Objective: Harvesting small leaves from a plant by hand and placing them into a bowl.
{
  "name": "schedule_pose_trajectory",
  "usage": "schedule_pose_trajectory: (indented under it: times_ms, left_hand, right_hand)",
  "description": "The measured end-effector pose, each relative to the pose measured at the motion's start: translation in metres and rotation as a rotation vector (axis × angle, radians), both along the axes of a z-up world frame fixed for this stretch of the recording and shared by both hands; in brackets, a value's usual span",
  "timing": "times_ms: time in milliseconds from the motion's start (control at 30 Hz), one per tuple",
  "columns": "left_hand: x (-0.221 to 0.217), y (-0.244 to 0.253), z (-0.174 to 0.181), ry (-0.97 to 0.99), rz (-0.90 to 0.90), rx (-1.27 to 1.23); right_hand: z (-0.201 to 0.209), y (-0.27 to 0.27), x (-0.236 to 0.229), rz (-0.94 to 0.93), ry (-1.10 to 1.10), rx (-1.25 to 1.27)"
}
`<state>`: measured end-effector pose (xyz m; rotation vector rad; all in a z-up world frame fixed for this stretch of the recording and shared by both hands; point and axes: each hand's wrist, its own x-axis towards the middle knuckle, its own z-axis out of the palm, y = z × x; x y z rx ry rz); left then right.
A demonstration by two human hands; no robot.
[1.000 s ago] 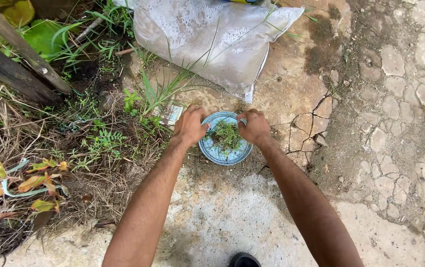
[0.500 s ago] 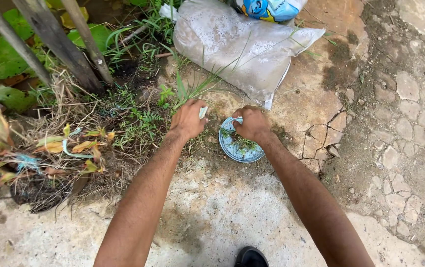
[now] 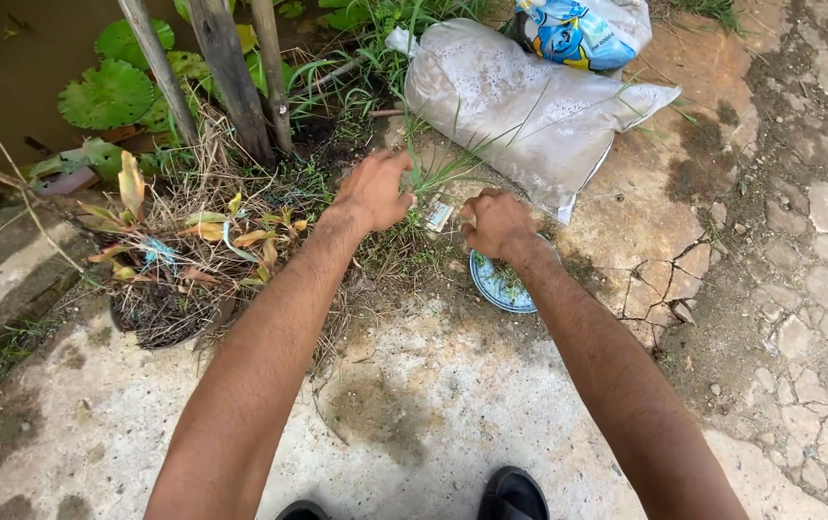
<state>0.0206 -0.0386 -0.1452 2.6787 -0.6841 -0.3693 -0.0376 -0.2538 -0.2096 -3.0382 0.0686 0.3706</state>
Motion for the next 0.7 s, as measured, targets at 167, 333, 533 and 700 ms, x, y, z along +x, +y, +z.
schedule_pose_trajectory:
  times_ms: [167,333,533,700]
  left_hand:
    - [-0.008,0.012,-0.047,0.132,0.046,-0.087]
    - [-0.012,0.010,-0.087,0.215,0.085,-0.110]
    - [-0.011,0.000,-0.125,0.303,0.036,-0.042]
    - [-0.003,-0.004,-0.160,0.290,0.026,-0.015]
  right_hand:
    - [0.001,0.021,-0.003,0.064,-0.039,-0.065]
    - [-0.018,0.030,0.007,0.118,-0.033,-0.079]
    - [-0.060,0.029,0.025,0.079,0.087,0.017]
    - [-0.097,0.021,0.034,0.068,0.083,0.192]
